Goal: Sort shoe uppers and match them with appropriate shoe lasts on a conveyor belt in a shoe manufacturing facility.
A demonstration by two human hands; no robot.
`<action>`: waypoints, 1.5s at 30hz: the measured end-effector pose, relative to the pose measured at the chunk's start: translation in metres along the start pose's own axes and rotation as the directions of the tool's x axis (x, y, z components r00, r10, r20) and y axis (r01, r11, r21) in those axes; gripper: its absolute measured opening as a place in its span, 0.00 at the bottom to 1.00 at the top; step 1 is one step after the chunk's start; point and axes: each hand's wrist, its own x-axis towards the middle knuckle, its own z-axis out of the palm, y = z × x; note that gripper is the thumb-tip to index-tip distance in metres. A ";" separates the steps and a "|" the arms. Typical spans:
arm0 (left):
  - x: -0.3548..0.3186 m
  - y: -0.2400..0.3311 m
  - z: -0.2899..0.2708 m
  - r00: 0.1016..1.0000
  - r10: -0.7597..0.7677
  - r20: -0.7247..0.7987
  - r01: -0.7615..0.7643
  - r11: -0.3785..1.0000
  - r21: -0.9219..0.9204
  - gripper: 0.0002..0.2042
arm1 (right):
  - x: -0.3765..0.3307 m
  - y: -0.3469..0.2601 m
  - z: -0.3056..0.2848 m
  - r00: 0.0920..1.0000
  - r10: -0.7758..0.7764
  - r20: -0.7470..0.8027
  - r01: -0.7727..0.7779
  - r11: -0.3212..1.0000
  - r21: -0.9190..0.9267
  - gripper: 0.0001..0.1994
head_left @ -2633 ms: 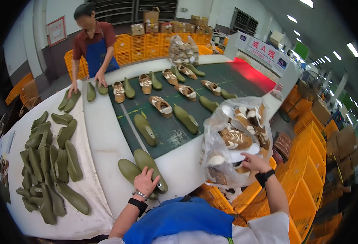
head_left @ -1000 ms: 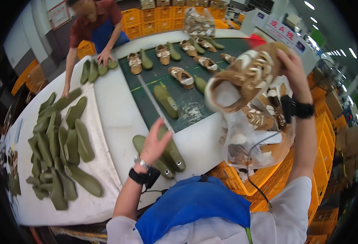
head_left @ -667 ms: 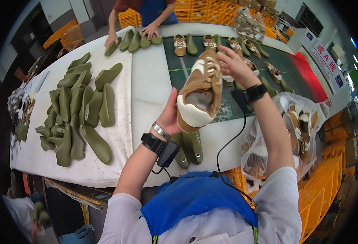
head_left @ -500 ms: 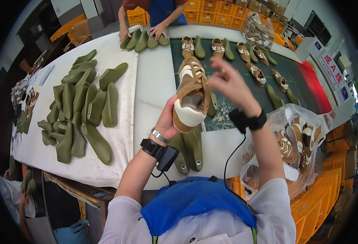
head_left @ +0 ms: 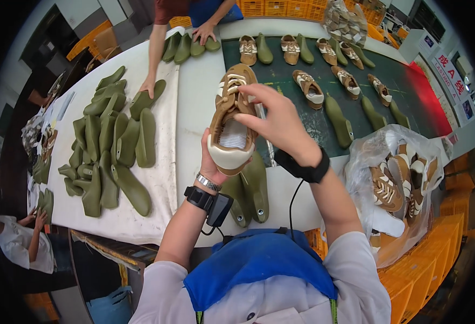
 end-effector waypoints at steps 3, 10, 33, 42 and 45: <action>-0.002 0.003 0.003 0.973 -0.032 0.230 0.046 0.997 -0.060 0.38 | -0.022 -0.027 -0.025 0.998 0.048 0.027 -0.050 0.993 0.107 0.19; 0.002 0.002 0.017 0.993 0.033 -0.109 0.007 0.940 0.342 0.36 | -0.065 -0.024 -0.005 0.955 0.079 0.285 -0.083 0.997 0.004 0.22; -0.082 -0.072 -0.092 0.950 0.305 -0.071 0.195 -0.401 0.895 0.29 | -0.015 0.281 0.115 0.790 0.494 0.364 -0.345 0.848 -0.403 0.21; -0.086 -0.008 -0.055 0.861 0.455 0.228 0.048 -0.519 0.853 0.35 | 0.049 0.062 -0.071 0.970 0.183 -0.163 -0.123 0.939 0.322 0.11; -0.099 0.075 0.098 0.621 0.572 0.536 0.061 -0.717 0.694 0.33 | 0.057 -0.038 -0.173 0.829 -0.216 -0.516 0.126 0.971 -0.204 0.09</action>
